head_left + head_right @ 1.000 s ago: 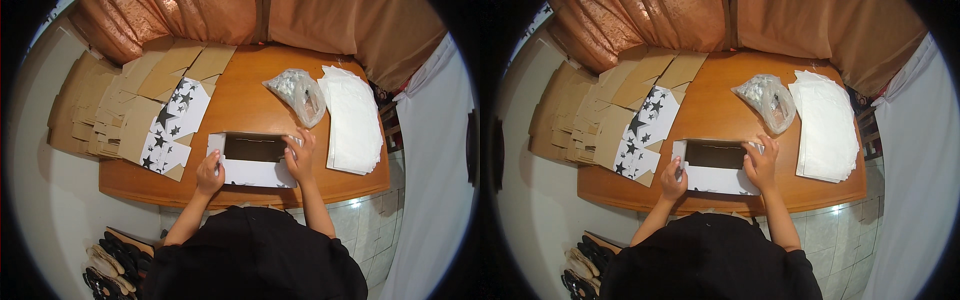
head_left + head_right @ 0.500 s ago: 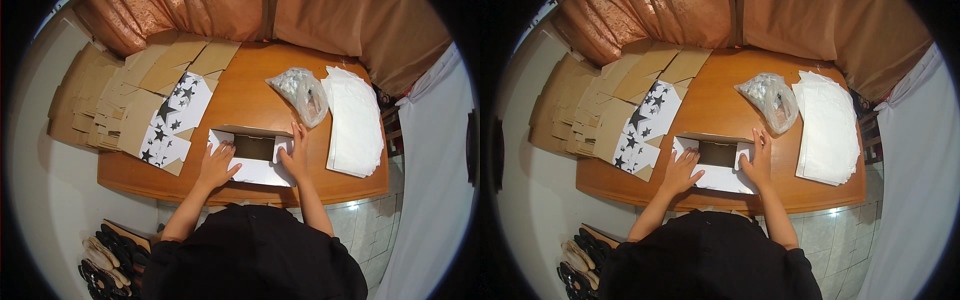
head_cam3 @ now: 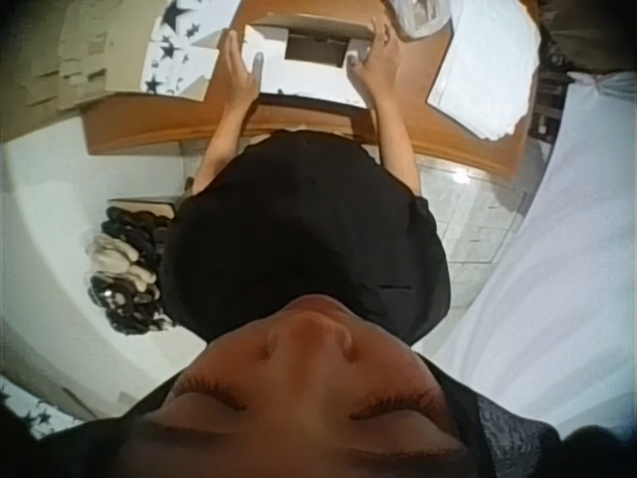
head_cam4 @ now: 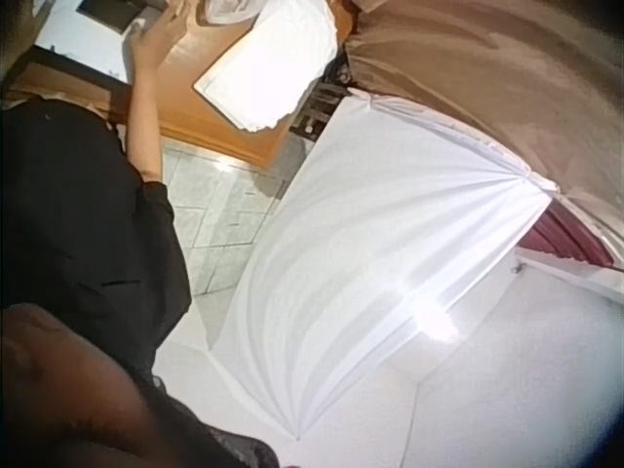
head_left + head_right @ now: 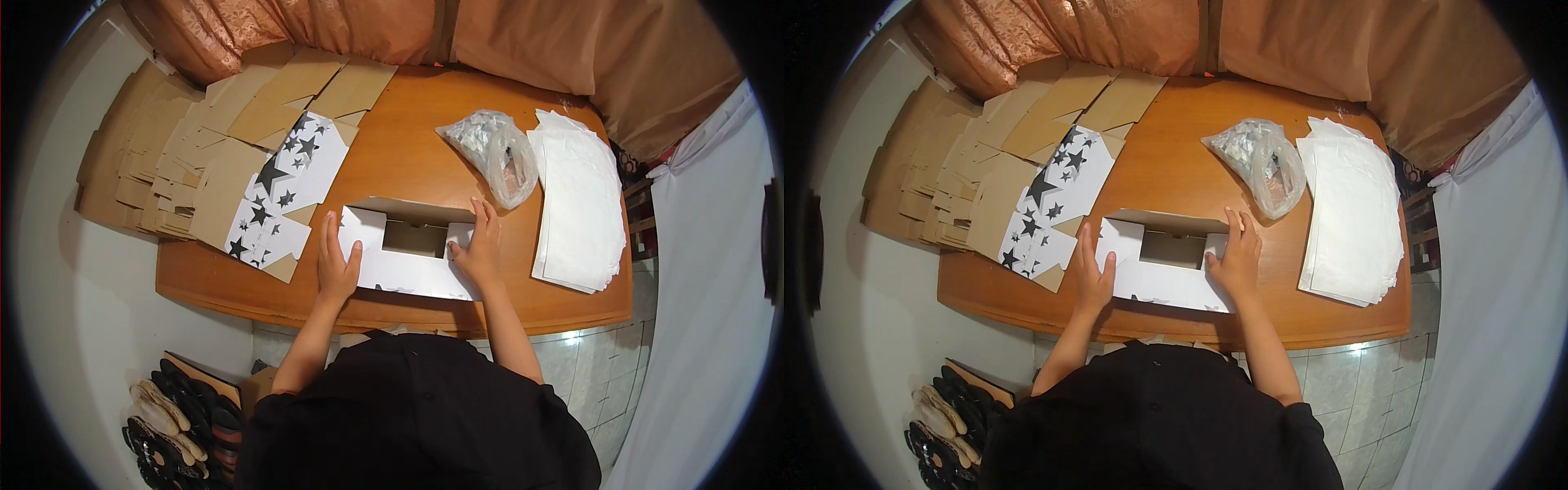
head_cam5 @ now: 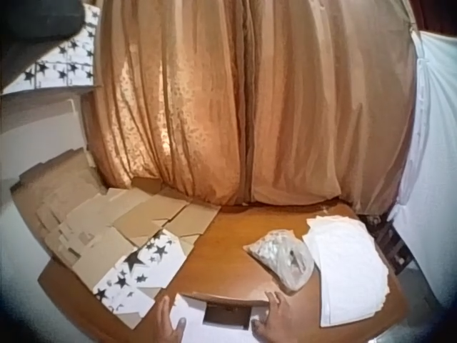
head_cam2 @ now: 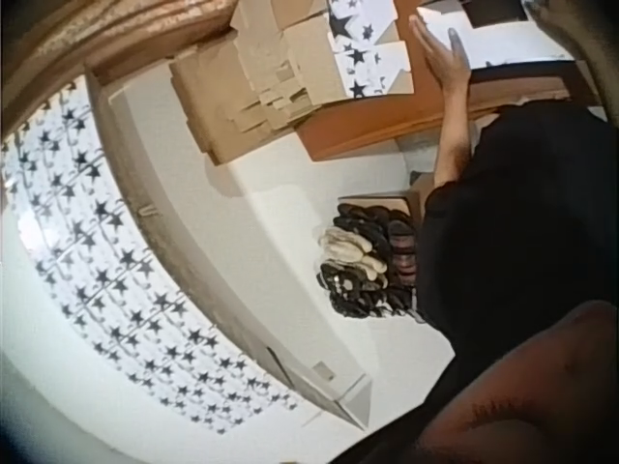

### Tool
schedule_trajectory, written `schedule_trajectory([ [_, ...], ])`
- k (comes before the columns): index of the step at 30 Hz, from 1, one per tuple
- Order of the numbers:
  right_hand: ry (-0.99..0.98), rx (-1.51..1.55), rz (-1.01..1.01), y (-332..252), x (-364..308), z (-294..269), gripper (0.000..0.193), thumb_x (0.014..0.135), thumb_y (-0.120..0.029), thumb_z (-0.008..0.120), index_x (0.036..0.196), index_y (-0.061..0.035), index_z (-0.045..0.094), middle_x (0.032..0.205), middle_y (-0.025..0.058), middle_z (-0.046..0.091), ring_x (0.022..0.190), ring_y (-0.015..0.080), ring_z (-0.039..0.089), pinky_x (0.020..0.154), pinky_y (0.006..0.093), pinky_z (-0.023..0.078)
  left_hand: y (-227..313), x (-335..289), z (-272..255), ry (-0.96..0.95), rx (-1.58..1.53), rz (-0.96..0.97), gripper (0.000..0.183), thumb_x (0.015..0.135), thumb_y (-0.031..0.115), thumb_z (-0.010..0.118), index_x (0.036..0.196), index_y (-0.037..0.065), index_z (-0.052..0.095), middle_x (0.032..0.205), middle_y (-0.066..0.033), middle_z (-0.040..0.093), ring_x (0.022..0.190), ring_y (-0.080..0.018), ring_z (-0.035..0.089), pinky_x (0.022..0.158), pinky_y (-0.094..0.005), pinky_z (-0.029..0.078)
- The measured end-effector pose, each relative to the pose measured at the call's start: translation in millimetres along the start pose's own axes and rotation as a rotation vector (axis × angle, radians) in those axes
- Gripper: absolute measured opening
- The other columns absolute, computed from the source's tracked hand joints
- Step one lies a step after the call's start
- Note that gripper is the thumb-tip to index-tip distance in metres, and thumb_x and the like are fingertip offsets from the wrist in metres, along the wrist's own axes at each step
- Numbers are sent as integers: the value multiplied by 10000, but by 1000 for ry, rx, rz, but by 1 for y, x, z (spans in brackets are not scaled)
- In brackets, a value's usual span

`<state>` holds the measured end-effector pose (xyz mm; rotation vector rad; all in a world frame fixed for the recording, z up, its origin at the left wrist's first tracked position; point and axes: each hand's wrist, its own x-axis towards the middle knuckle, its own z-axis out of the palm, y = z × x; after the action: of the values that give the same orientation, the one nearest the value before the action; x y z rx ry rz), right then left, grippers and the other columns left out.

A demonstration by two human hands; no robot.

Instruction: Folding flat cardboard templates into shoe boxes and stacking them on a storage shelf.

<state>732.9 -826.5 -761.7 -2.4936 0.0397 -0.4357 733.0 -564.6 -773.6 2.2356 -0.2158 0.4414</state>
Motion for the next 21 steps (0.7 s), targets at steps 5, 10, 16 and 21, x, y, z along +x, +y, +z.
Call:
schedule_trajectory([
  [5,-114,399,-180,26,2,-4,336,727,-139,608,1060,-94,603,1167,124,544,1163,315,424,1003,470,223,0,17,1,-8,-99,5,575,897,243,497,1368,-10,285,1408,-230,270,1303,-377,275,1067,-429,228],
  [10,-144,198,-107,16,-2,0,332,697,-268,694,991,-120,654,1132,96,565,1173,282,431,1008,546,181,10,27,8,-207,255,32,584,865,321,550,1364,89,356,1412,-191,285,1322,-348,252,1058,-501,207],
  [16,-189,-51,-63,2,2,2,577,661,-273,736,1187,-150,534,1241,97,474,1199,272,404,1002,569,216,7,24,22,-269,477,-56,691,793,397,639,1357,110,362,1408,-180,301,1331,-338,241,1034,-555,217],
  [21,-110,101,10,3,1,1,567,708,-240,720,1221,-132,506,1238,142,472,1202,304,401,1022,486,257,10,25,17,-245,416,-67,681,819,397,622,1360,90,344,1399,-178,308,1285,-342,321,1018,-463,299],
])
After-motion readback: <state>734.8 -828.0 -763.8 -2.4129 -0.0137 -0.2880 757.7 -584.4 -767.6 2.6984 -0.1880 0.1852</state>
